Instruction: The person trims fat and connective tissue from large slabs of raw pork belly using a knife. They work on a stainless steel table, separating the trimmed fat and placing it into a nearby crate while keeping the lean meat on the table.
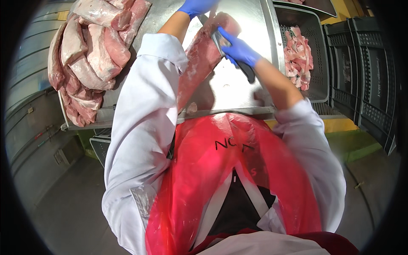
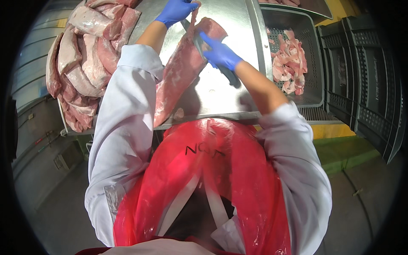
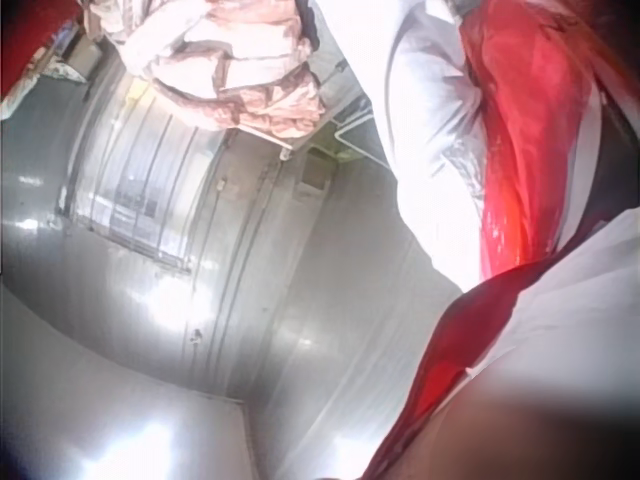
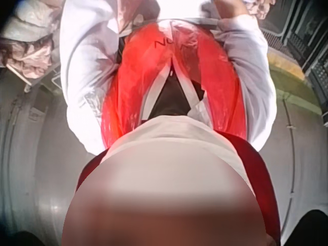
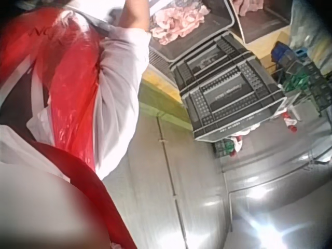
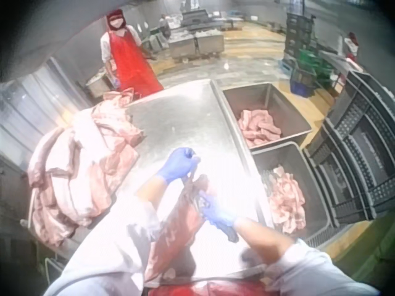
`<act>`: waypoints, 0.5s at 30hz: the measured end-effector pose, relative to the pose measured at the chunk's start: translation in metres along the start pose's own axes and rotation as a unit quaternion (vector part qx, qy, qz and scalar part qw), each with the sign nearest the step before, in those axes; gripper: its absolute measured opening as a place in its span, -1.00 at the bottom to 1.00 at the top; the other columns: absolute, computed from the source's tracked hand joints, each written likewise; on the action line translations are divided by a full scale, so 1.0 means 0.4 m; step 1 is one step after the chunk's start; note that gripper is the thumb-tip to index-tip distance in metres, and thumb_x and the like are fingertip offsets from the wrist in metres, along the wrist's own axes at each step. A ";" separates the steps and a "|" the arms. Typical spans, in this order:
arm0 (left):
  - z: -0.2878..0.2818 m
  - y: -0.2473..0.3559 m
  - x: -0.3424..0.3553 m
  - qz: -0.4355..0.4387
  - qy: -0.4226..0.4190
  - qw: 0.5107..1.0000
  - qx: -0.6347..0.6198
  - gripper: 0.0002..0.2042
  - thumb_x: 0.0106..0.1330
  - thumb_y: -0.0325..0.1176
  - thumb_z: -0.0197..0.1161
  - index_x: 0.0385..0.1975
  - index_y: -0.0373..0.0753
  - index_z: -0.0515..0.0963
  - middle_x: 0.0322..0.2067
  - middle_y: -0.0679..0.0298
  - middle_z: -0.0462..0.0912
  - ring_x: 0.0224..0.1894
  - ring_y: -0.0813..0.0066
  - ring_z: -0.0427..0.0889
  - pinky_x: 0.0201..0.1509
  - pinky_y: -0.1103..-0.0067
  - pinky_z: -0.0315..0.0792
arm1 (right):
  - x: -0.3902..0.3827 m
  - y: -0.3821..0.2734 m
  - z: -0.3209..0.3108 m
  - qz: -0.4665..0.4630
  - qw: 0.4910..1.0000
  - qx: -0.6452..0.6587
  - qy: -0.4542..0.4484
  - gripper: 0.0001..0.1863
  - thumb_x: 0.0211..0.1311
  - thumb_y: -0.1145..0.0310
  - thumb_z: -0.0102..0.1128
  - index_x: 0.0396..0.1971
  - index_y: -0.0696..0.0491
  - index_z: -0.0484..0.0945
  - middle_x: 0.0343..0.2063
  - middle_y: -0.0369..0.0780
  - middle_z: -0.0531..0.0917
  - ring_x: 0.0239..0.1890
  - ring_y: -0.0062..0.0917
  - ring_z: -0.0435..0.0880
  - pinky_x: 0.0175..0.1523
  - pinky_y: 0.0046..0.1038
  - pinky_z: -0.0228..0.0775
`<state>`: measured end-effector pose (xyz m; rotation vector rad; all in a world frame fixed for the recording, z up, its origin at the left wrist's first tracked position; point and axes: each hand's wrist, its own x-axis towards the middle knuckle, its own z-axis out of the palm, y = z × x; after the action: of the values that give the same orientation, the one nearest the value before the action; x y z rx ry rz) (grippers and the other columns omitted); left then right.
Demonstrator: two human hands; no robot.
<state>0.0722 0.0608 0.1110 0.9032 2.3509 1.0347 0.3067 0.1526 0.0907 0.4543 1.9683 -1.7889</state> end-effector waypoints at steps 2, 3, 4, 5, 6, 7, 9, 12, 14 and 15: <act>-0.020 -0.025 -0.005 0.014 0.028 0.999 0.041 -0.74 0.26 -0.19 0.29 -0.51 -0.26 0.62 -0.63 0.28 0.59 -0.54 0.48 0.52 -0.42 0.44 0.42 | -0.103 0.034 0.010 0.006 0.997 -0.072 -0.038 -0.19 0.38 0.30 0.05 0.56 -0.39 -0.06 -0.62 -0.25 0.52 -0.63 -0.59 0.50 -0.43 -0.44 0.51; -0.026 -0.033 -0.004 0.034 0.038 0.999 0.012 -0.74 0.25 -0.18 0.30 -0.51 -0.26 0.62 -0.63 0.26 0.59 -0.54 0.48 0.52 -0.41 0.44 0.42 | -0.133 0.052 0.008 0.005 0.997 -0.056 -0.050 -0.20 0.39 0.29 0.04 0.56 -0.39 -0.06 -0.62 -0.25 0.52 -0.63 -0.59 0.49 -0.42 -0.44 0.51; -0.023 -0.043 -0.005 0.052 0.043 0.998 -0.019 -0.73 0.25 -0.16 0.30 -0.51 -0.26 0.63 -0.63 0.25 0.59 -0.54 0.47 0.53 -0.41 0.43 0.42 | -0.152 0.064 0.009 0.008 0.997 -0.039 -0.062 -0.20 0.39 0.28 0.03 0.56 -0.39 -0.06 -0.62 -0.25 0.52 -0.63 -0.58 0.49 -0.41 -0.43 0.51; -0.019 -0.044 -0.021 0.067 0.044 0.996 -0.048 -0.72 0.25 -0.15 0.30 -0.52 -0.26 0.63 -0.63 0.24 0.59 -0.53 0.46 0.53 -0.40 0.43 0.43 | -0.126 0.051 0.018 0.001 0.997 -0.050 -0.055 -0.20 0.40 0.28 0.03 0.56 -0.38 -0.07 -0.62 -0.25 0.52 -0.62 -0.57 0.49 -0.40 -0.42 0.52; -0.023 -0.043 -0.029 0.042 0.036 0.998 -0.021 -0.72 0.25 -0.14 0.31 -0.49 -0.26 0.63 -0.59 0.23 0.61 -0.51 0.46 0.54 -0.38 0.43 0.43 | -0.068 0.021 0.029 -0.007 0.997 -0.061 -0.047 -0.20 0.40 0.28 0.03 0.56 -0.37 -0.08 -0.61 -0.24 0.52 -0.62 -0.57 0.50 -0.39 -0.42 0.52; -0.020 0.011 -0.010 0.034 0.012 0.999 0.000 -0.72 0.25 -0.14 0.31 -0.46 -0.26 0.63 -0.55 0.22 0.63 -0.48 0.46 0.55 -0.36 0.44 0.43 | -0.025 0.007 0.021 -0.007 0.997 -0.069 -0.018 -0.20 0.40 0.28 0.02 0.56 -0.37 -0.09 -0.61 -0.24 0.52 -0.61 -0.56 0.50 -0.38 -0.42 0.52; -0.037 0.029 -0.012 0.028 0.021 0.999 0.016 -0.72 0.25 -0.13 0.32 -0.44 -0.26 0.63 -0.51 0.22 0.64 -0.45 0.46 0.56 -0.34 0.45 0.43 | 0.016 0.031 0.053 -0.036 0.998 -0.045 0.002 -0.19 0.39 0.33 0.04 0.55 -0.39 -0.07 -0.60 -0.27 0.55 -0.66 -0.60 0.48 -0.48 -0.48 0.49; -0.098 -0.127 -0.024 0.071 0.071 0.994 -0.049 -0.75 0.28 -0.19 0.24 -0.33 -0.29 0.60 -0.51 0.12 0.65 -0.47 0.26 0.62 -0.34 0.35 0.48 | -0.122 0.024 0.087 -0.031 0.993 -0.095 -0.055 -0.19 0.37 0.34 0.03 0.56 -0.37 -0.05 -0.55 -0.24 0.59 -0.68 -0.60 0.53 -0.45 -0.48 0.51; -0.217 -0.231 -0.040 -0.030 0.051 0.983 -0.175 -0.75 0.21 -0.21 0.39 -0.36 -0.31 0.69 -0.48 0.28 0.69 -0.45 0.53 0.61 -0.31 0.55 0.50 | -0.252 0.072 0.075 0.032 0.992 -0.113 -0.045 -0.20 0.36 0.32 0.04 0.55 -0.36 -0.02 -0.52 -0.19 0.63 -0.66 -0.59 0.53 -0.37 -0.43 0.57; -0.258 -0.253 -0.082 -0.023 0.063 0.994 -0.088 -0.73 0.20 -0.17 0.41 -0.37 -0.30 0.69 -0.45 0.25 0.70 -0.42 0.50 0.64 -0.28 0.52 0.52 | -0.298 0.103 0.053 0.016 0.996 -0.060 -0.064 -0.17 0.30 0.38 0.07 0.54 -0.36 0.02 -0.51 -0.21 0.64 -0.65 -0.62 0.54 -0.39 -0.46 0.55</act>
<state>-0.0057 -0.0652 0.1032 0.7334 2.3239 1.2913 0.4316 0.1421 0.1170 0.3232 1.9555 -1.6274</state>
